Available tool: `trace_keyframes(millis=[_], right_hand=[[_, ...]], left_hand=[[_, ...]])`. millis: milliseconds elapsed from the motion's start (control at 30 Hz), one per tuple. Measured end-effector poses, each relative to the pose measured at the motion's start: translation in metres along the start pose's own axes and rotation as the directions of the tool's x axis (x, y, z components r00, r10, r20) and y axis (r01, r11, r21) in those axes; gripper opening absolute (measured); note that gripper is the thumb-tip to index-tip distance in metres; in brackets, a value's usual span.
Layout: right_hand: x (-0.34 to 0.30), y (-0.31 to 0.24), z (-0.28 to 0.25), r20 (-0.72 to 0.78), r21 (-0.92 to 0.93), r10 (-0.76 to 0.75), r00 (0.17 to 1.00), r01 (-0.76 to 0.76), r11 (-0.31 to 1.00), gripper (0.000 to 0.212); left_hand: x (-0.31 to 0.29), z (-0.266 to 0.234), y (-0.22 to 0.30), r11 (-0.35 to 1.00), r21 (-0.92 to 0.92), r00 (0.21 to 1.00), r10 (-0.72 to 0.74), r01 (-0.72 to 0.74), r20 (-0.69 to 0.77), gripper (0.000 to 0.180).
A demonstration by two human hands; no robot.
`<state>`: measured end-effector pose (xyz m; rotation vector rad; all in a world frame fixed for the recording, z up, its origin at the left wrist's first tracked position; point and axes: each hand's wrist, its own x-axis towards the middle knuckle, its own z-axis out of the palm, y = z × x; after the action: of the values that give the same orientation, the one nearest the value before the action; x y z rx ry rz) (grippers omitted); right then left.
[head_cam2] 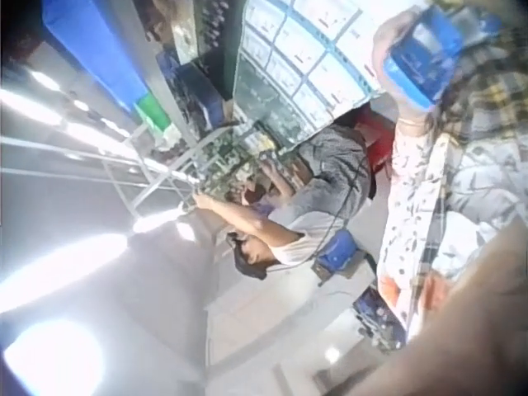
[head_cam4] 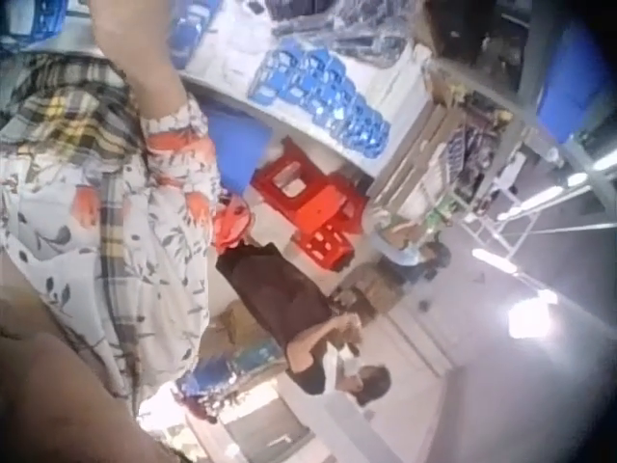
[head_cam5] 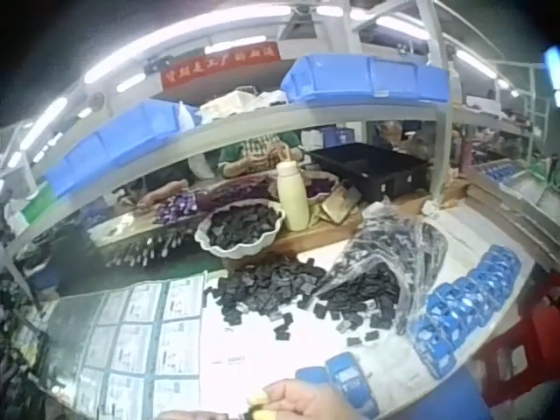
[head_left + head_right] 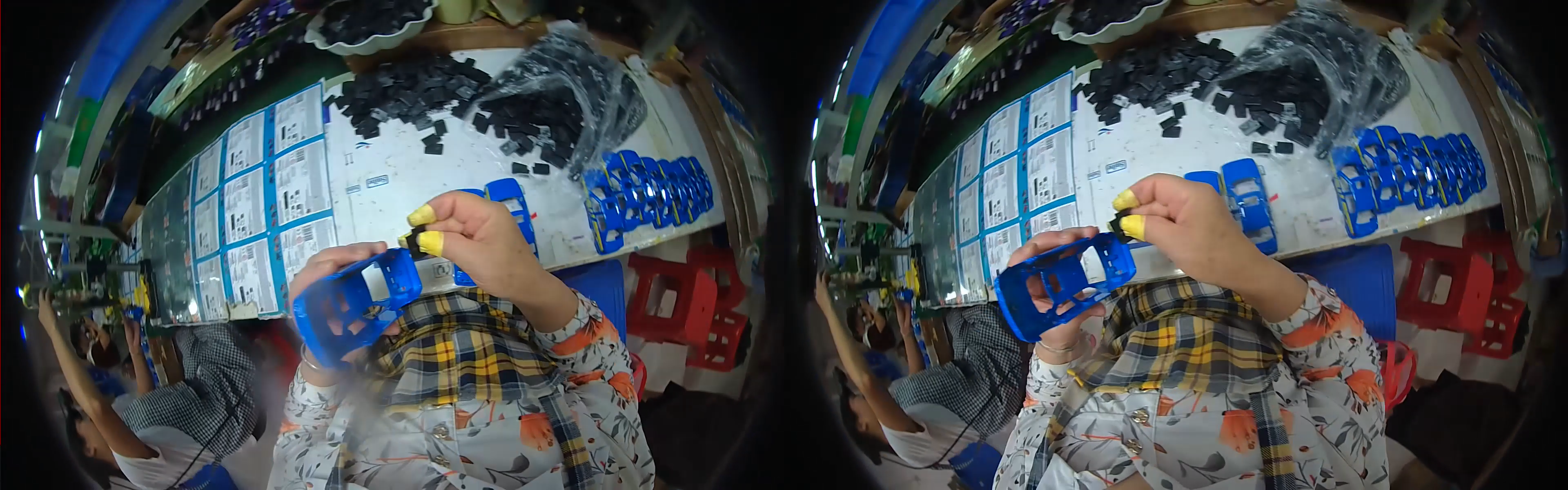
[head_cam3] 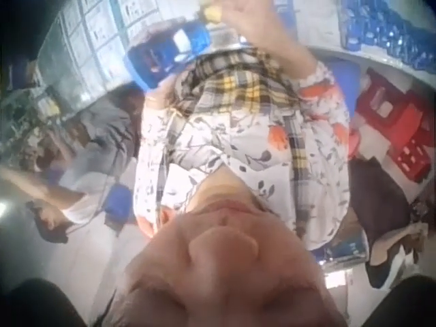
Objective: The person assembles toy cars by inserting plastic components into toy car shells by hand and arranging the car bodies on the table.
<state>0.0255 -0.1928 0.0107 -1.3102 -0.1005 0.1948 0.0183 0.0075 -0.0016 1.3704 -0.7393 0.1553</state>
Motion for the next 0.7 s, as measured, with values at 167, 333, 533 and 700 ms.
trace_keyframes(millis=[167, 333, 533, 700], right_hand=[[0.001, 0.003, 0.001, 0.05, 0.012, -0.026, 0.998, 0.025, 1.0, 0.018], [-0.003, -0.008, 0.013, 0.063, -0.175, -0.127, 0.99, 0.136, 0.975, 0.012], [-0.012, -0.024, 0.027, 0.238, -0.321, -0.217, 0.947, 0.288, 0.902, 0.01], [-0.013, -0.02, 0.032, 0.312, -0.385, -0.379, 0.871, 0.481, 0.788, 0.009]], left_hand=[[-0.006, -0.008, -0.002, 1.0, 0.023, 0.996, 0.009, -0.011, 0.093, 0.075], [-0.004, -0.014, 0.001, 0.986, 0.164, 0.994, 0.015, -0.033, 0.109, 0.064], [-0.006, -0.017, 0.0, 0.937, 0.262, 0.967, 0.189, -0.229, 0.169, 0.049], [-0.009, -0.01, -0.001, 0.941, 0.229, 0.969, 0.244, -0.248, 0.043, 0.036]])
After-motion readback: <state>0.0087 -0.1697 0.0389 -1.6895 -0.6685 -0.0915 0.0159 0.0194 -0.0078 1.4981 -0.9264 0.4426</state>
